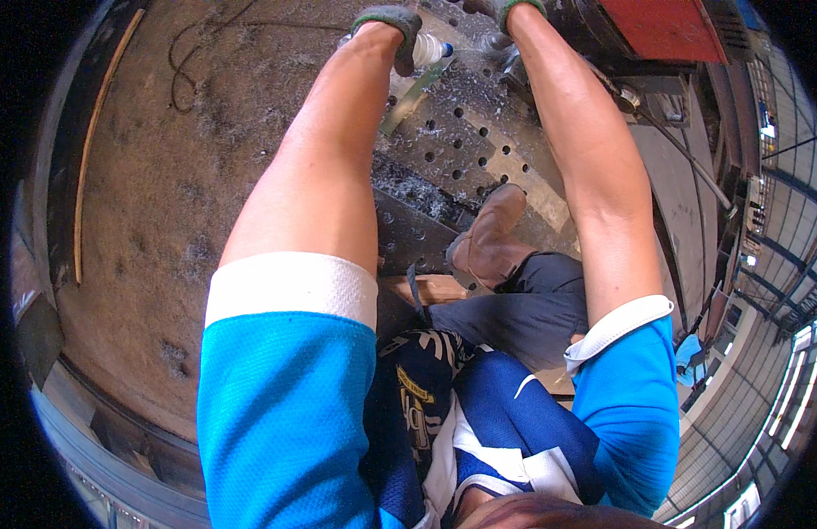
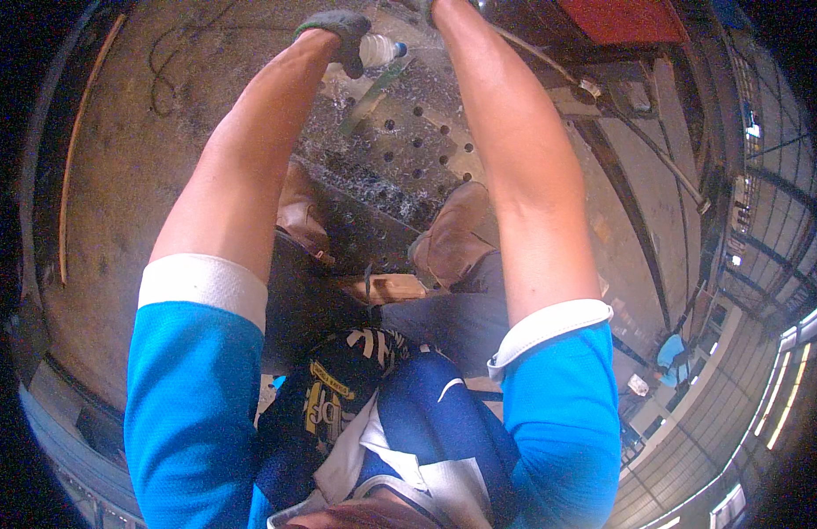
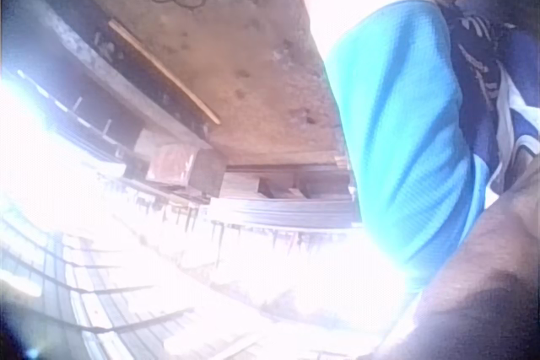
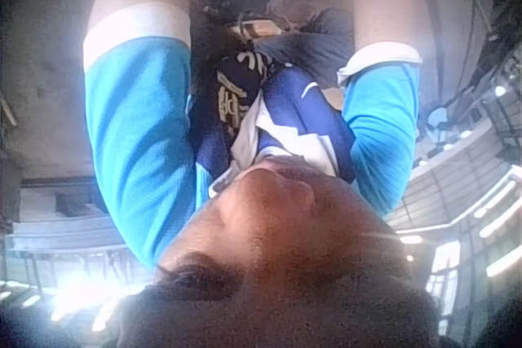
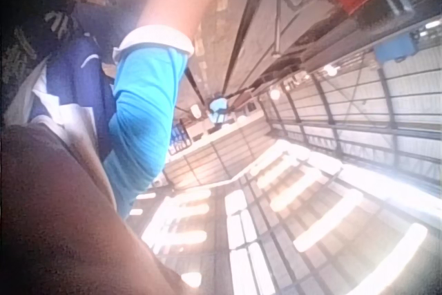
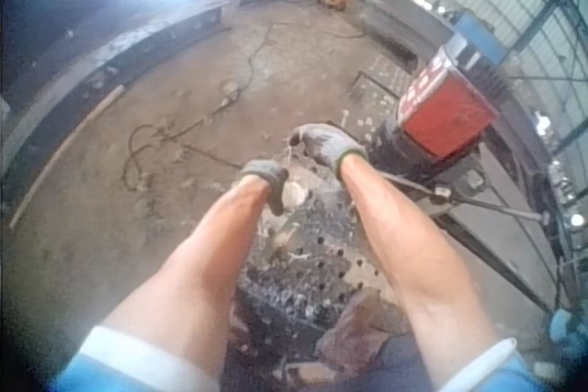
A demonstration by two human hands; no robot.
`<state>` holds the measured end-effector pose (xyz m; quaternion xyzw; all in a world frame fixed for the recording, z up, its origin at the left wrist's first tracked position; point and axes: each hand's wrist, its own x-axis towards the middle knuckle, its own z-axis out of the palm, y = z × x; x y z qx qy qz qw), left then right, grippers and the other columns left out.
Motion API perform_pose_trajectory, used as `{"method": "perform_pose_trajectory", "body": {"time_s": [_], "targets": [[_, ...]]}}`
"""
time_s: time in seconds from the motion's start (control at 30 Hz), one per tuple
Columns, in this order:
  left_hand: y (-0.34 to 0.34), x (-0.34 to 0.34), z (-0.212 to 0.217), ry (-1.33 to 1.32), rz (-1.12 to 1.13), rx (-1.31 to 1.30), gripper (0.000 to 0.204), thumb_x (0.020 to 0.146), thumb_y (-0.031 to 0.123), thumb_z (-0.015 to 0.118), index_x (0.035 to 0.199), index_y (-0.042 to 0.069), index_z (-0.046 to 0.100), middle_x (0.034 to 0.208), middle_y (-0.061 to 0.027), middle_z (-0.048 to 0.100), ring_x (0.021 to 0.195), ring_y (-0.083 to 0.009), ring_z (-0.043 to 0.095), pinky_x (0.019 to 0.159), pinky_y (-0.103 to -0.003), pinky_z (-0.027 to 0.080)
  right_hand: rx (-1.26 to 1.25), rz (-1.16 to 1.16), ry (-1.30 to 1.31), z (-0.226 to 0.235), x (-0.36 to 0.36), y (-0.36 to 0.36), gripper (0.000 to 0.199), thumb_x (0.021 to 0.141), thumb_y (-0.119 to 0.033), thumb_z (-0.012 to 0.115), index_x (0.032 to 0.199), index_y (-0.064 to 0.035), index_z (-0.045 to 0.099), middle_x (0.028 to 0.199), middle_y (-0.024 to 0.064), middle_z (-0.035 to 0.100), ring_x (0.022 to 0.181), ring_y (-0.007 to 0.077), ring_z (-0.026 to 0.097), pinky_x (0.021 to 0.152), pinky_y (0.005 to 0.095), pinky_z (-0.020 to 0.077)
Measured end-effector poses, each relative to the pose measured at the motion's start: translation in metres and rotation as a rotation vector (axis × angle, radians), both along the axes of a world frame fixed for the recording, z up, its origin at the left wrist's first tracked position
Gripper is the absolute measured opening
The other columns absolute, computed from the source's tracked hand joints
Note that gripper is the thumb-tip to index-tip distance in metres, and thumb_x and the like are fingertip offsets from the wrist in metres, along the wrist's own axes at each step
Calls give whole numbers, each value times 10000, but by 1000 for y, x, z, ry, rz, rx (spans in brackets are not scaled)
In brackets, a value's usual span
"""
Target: The person sits on the floor and operates a drill press to drill holes into a metal plate. They apply liquid from a bottle to the drilling area, adjust the plate, and clear metal shavings with a brush.
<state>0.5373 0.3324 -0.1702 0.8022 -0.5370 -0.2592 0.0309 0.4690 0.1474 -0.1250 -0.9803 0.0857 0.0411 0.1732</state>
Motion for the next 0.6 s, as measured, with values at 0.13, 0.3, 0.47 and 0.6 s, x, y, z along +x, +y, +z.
{"method": "perform_pose_trajectory", "body": {"time_s": [0.13,0.3,0.47,0.6], "targets": [[1,1,-2,-6,-1,-12,884,579,483,955,1332,116,670,1276,-167,714,1188,-364,675,1004,-445,541,1,64,-38,-12,3,-7,337,942,-110,523,1181,-126,760,1194,146,751,1114,288,700,994,391,519],[1,0,-9,-15,-12,-23,864,579,466,951,1323,123,674,1257,-163,722,1177,-368,679,997,-446,543,-69,112,-59,-10,0,-4,338,919,-54,547,1179,-118,754,1200,154,745,1105,303,703,985,385,527],[13,4,-24,-30,-4,-61,845,579,449,946,1314,130,678,1238,-159,730,1166,-372,682,989,-447,545,-218,152,-8,0,8,22,338,908,-45,557,1169,-130,754,1214,151,737,1130,324,693,981,397,531],[8,-9,-38,51,44,-204,862,597,480,933,1338,134,661,1241,-156,730,1181,-366,677,1008,-442,534,-4,58,-56,-7,12,13,318,910,-121,580,1171,-154,759,1208,141,739,1113,326,686,977,408,522]]}}
